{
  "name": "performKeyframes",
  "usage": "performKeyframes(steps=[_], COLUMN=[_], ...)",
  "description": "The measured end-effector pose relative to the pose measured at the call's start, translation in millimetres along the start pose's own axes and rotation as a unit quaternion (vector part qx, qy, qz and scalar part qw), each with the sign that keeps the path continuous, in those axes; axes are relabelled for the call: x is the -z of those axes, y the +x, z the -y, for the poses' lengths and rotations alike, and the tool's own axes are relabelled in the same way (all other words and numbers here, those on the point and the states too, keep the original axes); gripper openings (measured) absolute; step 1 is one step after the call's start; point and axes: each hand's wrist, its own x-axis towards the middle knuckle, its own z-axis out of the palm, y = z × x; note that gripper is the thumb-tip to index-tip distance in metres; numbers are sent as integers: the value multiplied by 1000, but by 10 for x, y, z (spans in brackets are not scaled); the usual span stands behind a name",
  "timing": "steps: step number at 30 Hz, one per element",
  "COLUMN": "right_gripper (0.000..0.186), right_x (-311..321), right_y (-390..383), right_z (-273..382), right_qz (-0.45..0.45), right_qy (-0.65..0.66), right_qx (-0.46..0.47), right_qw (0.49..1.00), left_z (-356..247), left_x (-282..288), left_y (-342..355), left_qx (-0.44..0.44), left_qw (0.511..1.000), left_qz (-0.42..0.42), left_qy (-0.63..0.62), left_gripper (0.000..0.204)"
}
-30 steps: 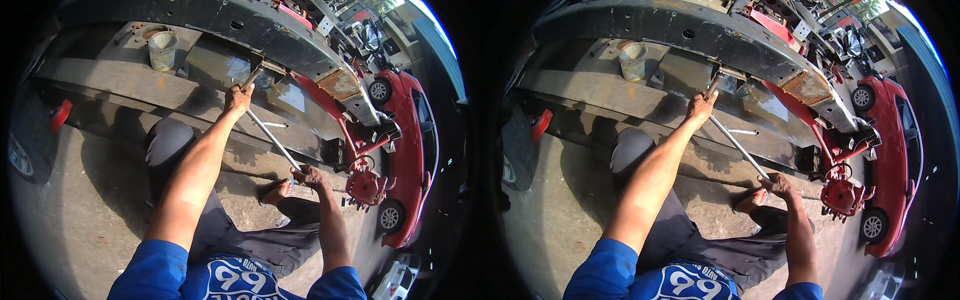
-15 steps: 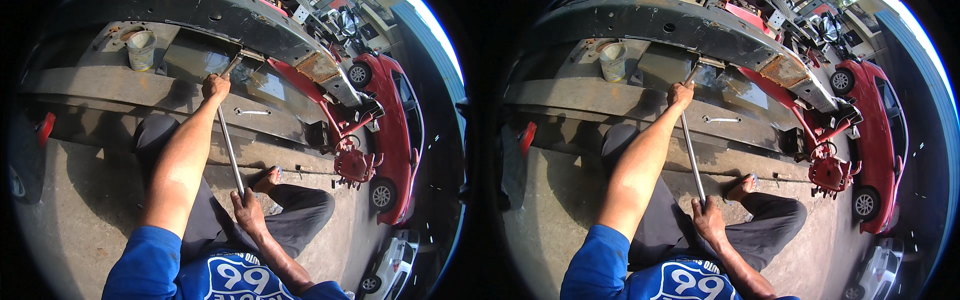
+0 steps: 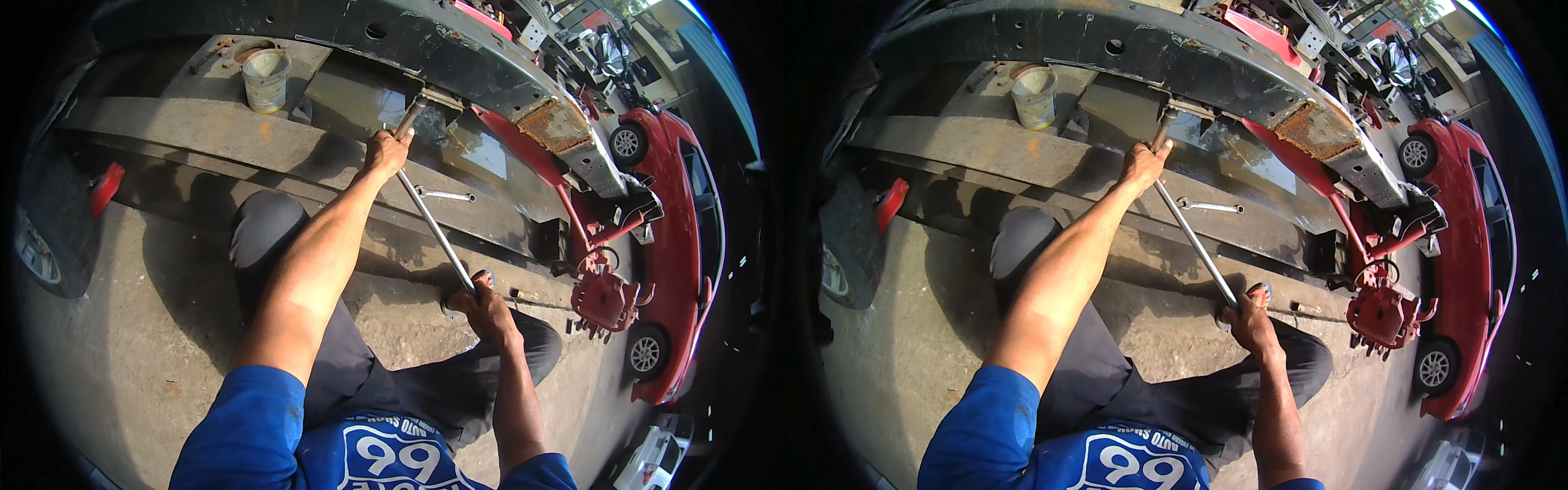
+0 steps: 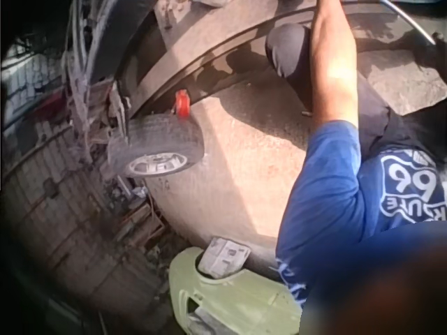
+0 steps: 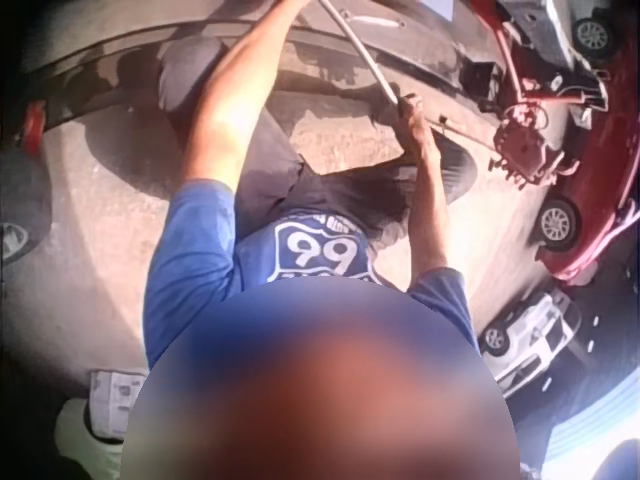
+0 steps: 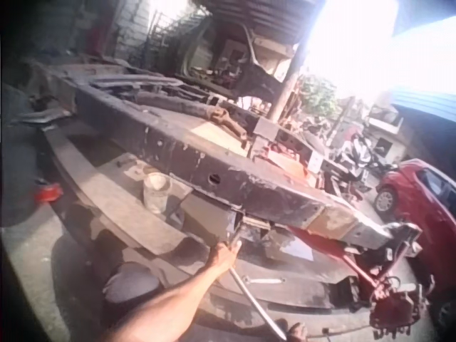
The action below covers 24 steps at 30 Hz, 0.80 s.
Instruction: The person sits on the ground and uses a wrench and socket to tighten bolts on a red vehicle frame. They adjust the tool and reposition their hands to reach different bolt locations along the frame.
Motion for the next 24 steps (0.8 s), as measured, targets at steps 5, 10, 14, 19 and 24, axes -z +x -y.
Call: performKeyframes(steps=[5, 10, 14, 19, 24], right_gripper=[30, 31, 27, 26, 26], right_x=[136, 432, 629, 771, 768], right_y=[323, 723, 1131, 1555, 1794], right_z=[-416, -670, -850, -909, -975], right_qz=[68, -7, -19, 2, 2], right_qy=[-30, -15, -69, -96, -100], right_qx=[9, 7, 20, 64, 99], right_qw=[997, 1000, 997, 993, 990], left_z=[116, -75, -174, -171, -187], left_x=[-123, -234, -253, -225, -212], left_y=[-45, -135, -149, -97, -67], left_qx=[-4, -52, -75, -50, -74], left_qw=[997, 995, 990, 987, 986], left_qz=[-65, -76, -118, -145, -144], left_qy=[38, 45, 29, 36, 37], left_gripper=[48, 51, 44, 39, 28])
